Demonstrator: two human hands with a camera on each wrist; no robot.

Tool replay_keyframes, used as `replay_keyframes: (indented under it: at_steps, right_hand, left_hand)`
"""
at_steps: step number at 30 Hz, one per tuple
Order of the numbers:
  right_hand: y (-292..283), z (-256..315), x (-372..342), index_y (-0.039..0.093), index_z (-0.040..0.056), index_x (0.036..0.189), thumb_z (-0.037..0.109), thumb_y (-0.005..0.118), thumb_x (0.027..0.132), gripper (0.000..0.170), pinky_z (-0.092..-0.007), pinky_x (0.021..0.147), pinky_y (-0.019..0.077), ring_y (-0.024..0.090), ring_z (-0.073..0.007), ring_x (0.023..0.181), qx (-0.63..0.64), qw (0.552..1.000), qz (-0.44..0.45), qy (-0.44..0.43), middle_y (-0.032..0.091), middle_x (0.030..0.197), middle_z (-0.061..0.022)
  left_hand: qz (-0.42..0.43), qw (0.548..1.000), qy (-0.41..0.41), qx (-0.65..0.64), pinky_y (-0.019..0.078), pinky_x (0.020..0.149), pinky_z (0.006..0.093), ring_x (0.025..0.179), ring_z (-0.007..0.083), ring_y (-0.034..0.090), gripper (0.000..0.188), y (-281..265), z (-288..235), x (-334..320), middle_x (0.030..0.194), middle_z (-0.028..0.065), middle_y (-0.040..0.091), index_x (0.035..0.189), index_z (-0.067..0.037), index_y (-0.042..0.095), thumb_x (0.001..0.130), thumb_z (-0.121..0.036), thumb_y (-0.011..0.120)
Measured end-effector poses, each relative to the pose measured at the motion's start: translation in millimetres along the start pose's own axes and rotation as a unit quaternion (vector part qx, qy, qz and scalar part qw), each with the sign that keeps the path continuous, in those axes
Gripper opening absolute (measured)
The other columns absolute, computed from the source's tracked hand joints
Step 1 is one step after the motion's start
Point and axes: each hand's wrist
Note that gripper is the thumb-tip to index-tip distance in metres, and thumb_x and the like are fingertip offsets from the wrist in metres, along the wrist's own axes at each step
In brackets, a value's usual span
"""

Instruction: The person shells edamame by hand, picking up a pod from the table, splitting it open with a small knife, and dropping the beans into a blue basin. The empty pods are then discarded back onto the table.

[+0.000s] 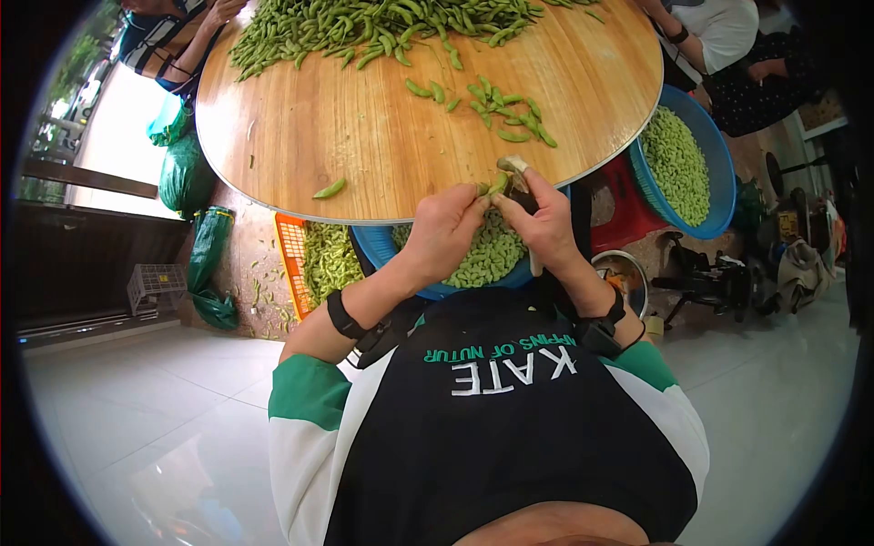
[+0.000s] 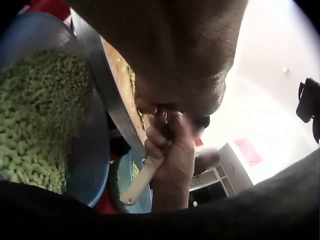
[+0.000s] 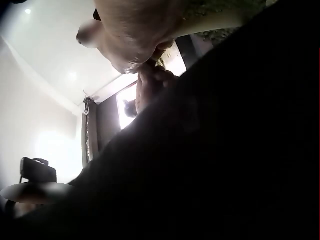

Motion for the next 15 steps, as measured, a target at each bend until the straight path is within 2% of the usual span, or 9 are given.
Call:
replay_keyframes:
  at_steps: [2, 3, 5, 9, 11, 12, 14, 15]
  right_hand:
    - [-2.5, 1.4, 0.4, 0.056, -0.0007, 0.112, 0.002, 0.066, 0.076, 0.037, -0.029, 0.062, 0.0461, 0.056, -0.018, 0.069, -0.167, 0.978, -0.004, -0.121, 0.054, 0.083, -0.0086]
    - [-3.1, 0.7, 0.7, 0.056, -0.0007, 0.112, 0.002, 0.066, 0.076, 0.037, -0.029, 0.062, 0.0461, 0.056, -0.018, 0.069, -0.167, 0.978, -0.004, -0.122, 0.054, 0.083, -0.0086]
    - [-3.7, -2.4, 0.2, 0.056, -0.0001, 0.106, 0.0, 0.063, 0.071, 0.036, -0.0334, 0.063, 0.0468, 0.057, -0.028, 0.072, -0.261, 0.936, 0.01, -0.235, 0.051, 0.086, -0.0142]
    - [-0.1, -7.4, -1.1, 0.055, -0.0026, 0.103, -0.005, 0.061, 0.071, 0.033, -0.0316, 0.068, 0.0482, 0.059, -0.0322, 0.077, -0.281, 0.93, 0.016, -0.235, 0.056, 0.09, -0.0173]
    - [0.7, -16.8, 1.8, 0.054, -0.0022, 0.097, -0.005, 0.06, 0.071, 0.027, -0.0338, 0.065, 0.0475, 0.058, -0.0339, 0.075, -0.283, 0.918, -0.007, -0.278, 0.056, 0.087, -0.017]
    - [-1.5, -15.1, 0.4, 0.054, -0.0022, 0.097, -0.005, 0.06, 0.071, 0.027, -0.0338, 0.065, 0.0475, 0.058, -0.0339, 0.075, -0.283, 0.918, -0.008, -0.278, 0.056, 0.087, -0.017]
    - [-6.9, -10.1, -3.0, 0.053, -0.0019, 0.094, -0.005, 0.06, 0.071, 0.025, -0.0346, 0.061, 0.0459, 0.056, -0.033, 0.069, -0.263, 0.939, 0.041, -0.219, 0.054, 0.081, -0.0163]
    - [-6.9, -10.4, -3.7, 0.053, -0.0019, 0.094, -0.005, 0.06, 0.071, 0.025, -0.0346, 0.061, 0.0459, 0.056, -0.033, 0.069, -0.262, 0.939, 0.041, -0.22, 0.054, 0.081, -0.0163]
  left_hand:
    - [-0.002, 0.999, 0.021, 0.035, 0.0432, 0.057, 0.0417, 0.065, 0.0394, 0.055, 0.017, 0.2, -2.1, -2.7, 0.071, 0.0221, 0.054, 0.078, 0.003, 0.051, 0.088, -0.01, 0.055]
    - [0.001, 0.999, 0.02, 0.048, 0.0428, 0.057, 0.0432, 0.066, 0.0408, 0.054, 0.016, 1.1, -3.2, -4.2, 0.072, 0.0228, 0.054, 0.078, 0.003, 0.05, 0.087, -0.01, 0.056]
    - [0.004, 0.998, 0.017, 0.061, 0.0425, 0.058, 0.0447, 0.067, 0.0422, 0.054, 0.016, 2.6, -4.4, -7.3, 0.073, 0.0235, 0.054, 0.078, 0.002, 0.05, 0.087, -0.01, 0.056]
    - [0.015, 0.998, 0.009, 0.063, 0.042, 0.058, 0.0464, 0.068, 0.0431, 0.054, 0.017, 6.3, -4.1, -10.1, 0.071, 0.0241, 0.053, 0.079, 0.002, 0.05, 0.086, -0.011, 0.057]
    - [0.018, 0.998, 0.002, 0.061, 0.0418, 0.058, 0.0466, 0.068, 0.0438, 0.053, 0.017, 8.1, -4.3, -13.7, 0.071, 0.0243, 0.053, 0.078, 0.003, 0.049, 0.086, -0.011, 0.057]
    - [0.033, 0.997, 0.014, 0.073, 0.0423, 0.057, 0.0449, 0.065, 0.0405, 0.055, 0.016, 8.8, -4.8, -17.2, 0.069, 0.0236, 0.053, 0.079, 0.003, 0.051, 0.085, -0.011, 0.057]
    - [0.044, 0.995, 0.024, 0.087, 0.0427, 0.056, 0.0432, 0.062, 0.0372, 0.057, 0.016, 7.5, -0.5, -18.8, 0.068, 0.0229, 0.053, 0.08, 0.004, 0.052, 0.084, -0.01, 0.057]
    - [0.059, 0.996, -0.067, 0.027, 0.0428, 0.054, 0.0406, 0.06, 0.0311, 0.058, 0.014, 6.9, 3.8, -18.2, 0.067, 0.0204, 0.053, 0.081, 0.004, 0.053, 0.084, -0.009, 0.056]
Point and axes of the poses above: each hand's wrist, its own x-axis towards the middle knuckle, its own y-axis out of the palm, z = x × y
